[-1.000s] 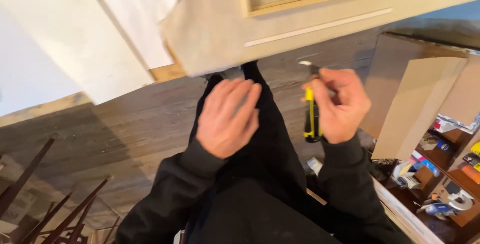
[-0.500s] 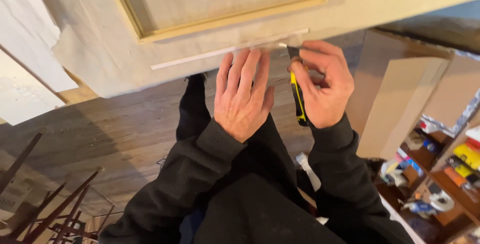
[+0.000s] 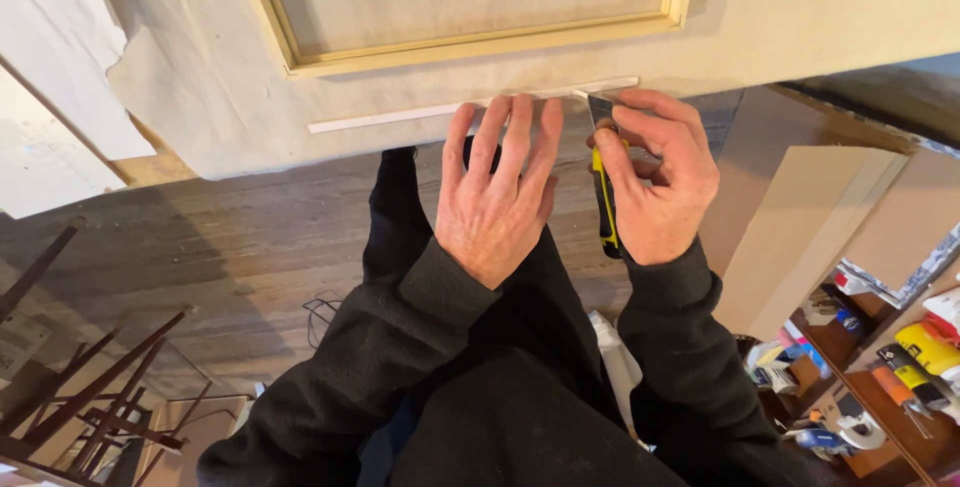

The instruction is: Applying adhesive tape to a frame spacer and placing it into a picture frame.

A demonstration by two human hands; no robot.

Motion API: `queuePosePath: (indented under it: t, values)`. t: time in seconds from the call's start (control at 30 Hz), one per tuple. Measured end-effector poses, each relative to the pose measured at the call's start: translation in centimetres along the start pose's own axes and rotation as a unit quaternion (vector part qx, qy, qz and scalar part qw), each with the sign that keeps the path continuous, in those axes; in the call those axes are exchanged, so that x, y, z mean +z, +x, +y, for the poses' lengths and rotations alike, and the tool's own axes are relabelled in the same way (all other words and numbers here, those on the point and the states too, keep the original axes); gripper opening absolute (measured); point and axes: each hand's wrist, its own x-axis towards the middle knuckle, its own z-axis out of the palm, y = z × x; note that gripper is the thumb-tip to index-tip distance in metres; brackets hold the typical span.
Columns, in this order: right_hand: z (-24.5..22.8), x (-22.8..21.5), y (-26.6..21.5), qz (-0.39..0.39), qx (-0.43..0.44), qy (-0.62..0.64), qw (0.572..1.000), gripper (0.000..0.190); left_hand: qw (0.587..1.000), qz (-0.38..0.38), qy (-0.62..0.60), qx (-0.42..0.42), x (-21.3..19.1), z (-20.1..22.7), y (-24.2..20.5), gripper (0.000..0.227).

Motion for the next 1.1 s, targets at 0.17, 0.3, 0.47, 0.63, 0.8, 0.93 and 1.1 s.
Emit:
queuePosePath:
  t: [0.17,0.3,0.47,0.63,0.8,0.93,1.1]
  values:
    - [-0.1,0.0,0.1,0.003,0.008,0.001,1.0,0.017,1.0,-0.019,0.018,-0.006,0.2,0.3,0.2,0.097]
    - [-0.1,0.0,0.2,0.002,0.018,0.01,1.0,0.017,0.999,-0.031,0.017,-0.02,0.0,0.7,0.4,0.105]
    - [-0.1,0.1,0.3,0.005,0.022,0.011,1.0,0.017,0.999,-0.037,0.03,-0.018,0.1,0.9,0.4,0.107]
    - [-0.4,0.2,0.2,0.011,0.04,0.015,0.999,0.018,0.998,-0.04,0.045,-0.014,0.2,0.7,0.5,0.104]
    - [-1.0,0.2,0.3,0.012,0.044,-0.004,0.999,0.016,0.998,-0.04,0.057,-0.007,0.4,0.7,0.7,0.102]
    - [-0.7,-0.1,0.2,0.015,0.047,-0.019,0.999,0.016,0.997,-0.035,0.067,-0.001,0.3,0.6,1.0,0.1]
    - [-0.8,-0.1,0.4,0.021,0.054,-0.042,0.997,0.013,0.997,-0.013,0.08,0.004,0.0,0.6,1.7,0.091]
